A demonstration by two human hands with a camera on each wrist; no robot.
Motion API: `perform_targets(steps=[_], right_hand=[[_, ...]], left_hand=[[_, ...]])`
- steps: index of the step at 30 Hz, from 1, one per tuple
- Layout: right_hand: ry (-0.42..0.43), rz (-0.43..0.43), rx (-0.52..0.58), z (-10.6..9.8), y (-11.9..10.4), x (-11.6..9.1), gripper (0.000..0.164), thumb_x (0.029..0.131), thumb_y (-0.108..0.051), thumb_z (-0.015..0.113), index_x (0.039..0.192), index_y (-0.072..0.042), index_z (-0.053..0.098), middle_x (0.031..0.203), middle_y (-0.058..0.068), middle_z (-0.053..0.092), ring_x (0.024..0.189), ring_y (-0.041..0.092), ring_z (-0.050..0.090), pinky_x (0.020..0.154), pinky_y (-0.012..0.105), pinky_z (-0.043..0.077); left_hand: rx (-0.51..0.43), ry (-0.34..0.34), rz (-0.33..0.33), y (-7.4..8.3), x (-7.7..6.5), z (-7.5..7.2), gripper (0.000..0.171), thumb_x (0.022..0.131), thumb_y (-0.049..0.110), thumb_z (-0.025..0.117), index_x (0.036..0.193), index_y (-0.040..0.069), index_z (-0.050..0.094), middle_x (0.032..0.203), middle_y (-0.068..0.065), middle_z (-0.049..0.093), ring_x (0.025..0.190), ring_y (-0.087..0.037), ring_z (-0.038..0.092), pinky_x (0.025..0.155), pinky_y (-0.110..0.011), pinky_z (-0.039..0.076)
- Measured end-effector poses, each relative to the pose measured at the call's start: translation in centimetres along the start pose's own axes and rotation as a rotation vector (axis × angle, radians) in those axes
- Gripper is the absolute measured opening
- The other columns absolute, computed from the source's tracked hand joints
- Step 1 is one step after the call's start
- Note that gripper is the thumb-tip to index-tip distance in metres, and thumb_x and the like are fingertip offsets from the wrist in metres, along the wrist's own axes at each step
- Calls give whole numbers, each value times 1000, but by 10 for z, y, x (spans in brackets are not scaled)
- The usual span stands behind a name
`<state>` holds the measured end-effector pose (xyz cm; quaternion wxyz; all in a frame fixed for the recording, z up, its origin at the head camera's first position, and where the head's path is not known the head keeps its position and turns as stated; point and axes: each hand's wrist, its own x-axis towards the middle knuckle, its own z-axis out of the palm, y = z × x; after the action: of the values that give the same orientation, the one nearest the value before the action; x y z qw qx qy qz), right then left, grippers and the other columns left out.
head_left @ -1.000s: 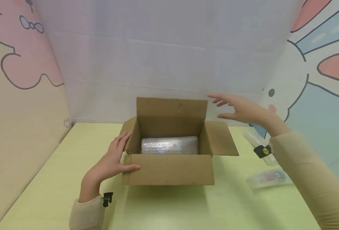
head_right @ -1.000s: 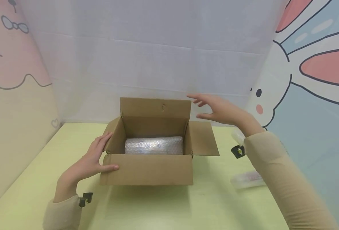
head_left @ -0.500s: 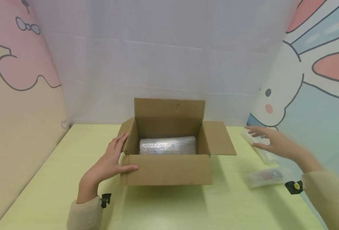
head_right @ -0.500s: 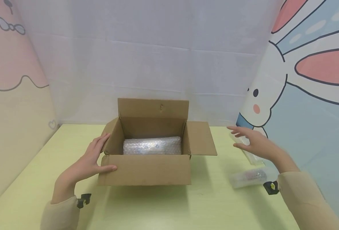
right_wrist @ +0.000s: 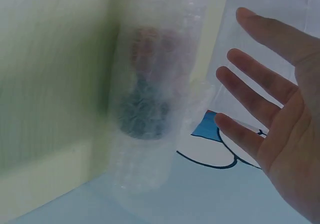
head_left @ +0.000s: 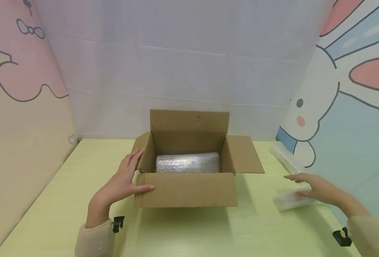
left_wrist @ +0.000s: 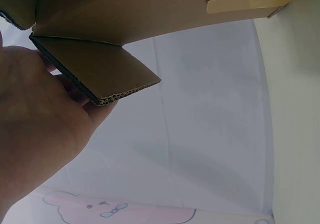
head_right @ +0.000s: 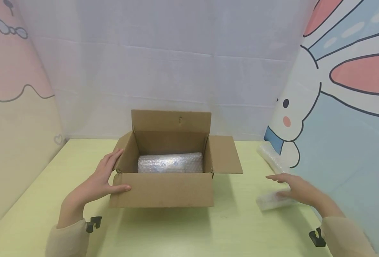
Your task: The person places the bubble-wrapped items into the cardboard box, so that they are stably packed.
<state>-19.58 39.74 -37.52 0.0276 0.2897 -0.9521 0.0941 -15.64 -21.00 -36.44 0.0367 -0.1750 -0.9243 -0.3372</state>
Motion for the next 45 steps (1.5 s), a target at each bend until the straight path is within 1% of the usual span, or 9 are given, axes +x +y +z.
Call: perform_targets(steps=[6, 12, 15, 20, 26, 28, 31, 38, 45], right_hand=[[-43, 21, -2, 13, 12, -12, 49, 79, -26, 79, 124, -15, 65, 118, 8, 68, 104, 7, 62, 78, 25, 52], [-80, -64, -12, 22, 23, -17, 56, 66, -15, 83, 119, -14, 67, 112, 12, 67, 103, 4, 59, 77, 22, 51], [-68, -99, -35, 26, 24, -17, 52, 65, -10, 83, 115, -10, 69, 108, 11, 68, 99, 11, 62, 77, 27, 53], [-135, 21, -84, 27, 19, -15, 42, 78, -17, 76, 119, -13, 69, 104, 6, 70, 91, 25, 65, 75, 41, 55], [-186, 143, -78, 30, 14, -17, 45, 87, -32, 69, 128, -14, 64, 86, -8, 58, 67, 0, 45, 58, 25, 40], [-186, 150, -52, 31, 12, -18, 45, 89, -32, 68, 129, -12, 62, 83, -8, 54, 64, -1, 37, 57, 23, 36], [-175, 149, -19, 30, 11, -18, 45, 90, -30, 67, 128, -8, 61, 85, -5, 56, 65, -1, 41, 59, 24, 39], [-143, 182, 31, 6, 6, -10, 45, 93, -28, 64, 131, -5, 58, 108, 12, 65, 90, 20, 62, 70, 36, 51], [-24, 171, -27, -53, -8, 16, 48, 96, -25, 60, 137, -2, 51, 123, 28, 59, 111, 47, 56, 86, 63, 46]], left_hand=[[-5, 5, 6, 2, -2, -1, 114, 75, 50, 79, 157, 15, 7, 160, -19, 8, 146, -43, 12, 108, -68, 28], [1, 6, 7, 2, -2, -2, 114, 75, 48, 80, 157, 14, 7, 160, -19, 8, 145, -43, 13, 108, -68, 28], [-4, 4, 4, 2, -2, -2, 115, 75, 49, 80, 157, 14, 7, 160, -19, 7, 146, -43, 12, 108, -68, 28], [-9, -3, -1, 3, -1, -2, 115, 75, 49, 80, 157, 15, 6, 160, -19, 6, 146, -43, 11, 108, -68, 28], [-10, -8, -12, 0, 1, 0, 116, 74, 51, 80, 157, 17, 6, 160, -17, 6, 147, -42, 11, 109, -67, 28], [-7, -5, -12, -1, 1, 0, 116, 73, 51, 80, 157, 18, 6, 160, -17, 7, 147, -41, 12, 109, -67, 29], [-2, -1, -5, -2, 1, 1, 116, 73, 51, 80, 157, 17, 7, 160, -18, 7, 146, -42, 12, 108, -67, 29], [0, 4, 13, -1, 0, 2, 114, 75, 50, 79, 157, 16, 7, 160, -20, 8, 145, -44, 13, 107, -69, 29], [3, 8, 17, 1, -1, 0, 114, 75, 49, 79, 157, 15, 8, 159, -21, 9, 145, -44, 13, 107, -69, 29]])
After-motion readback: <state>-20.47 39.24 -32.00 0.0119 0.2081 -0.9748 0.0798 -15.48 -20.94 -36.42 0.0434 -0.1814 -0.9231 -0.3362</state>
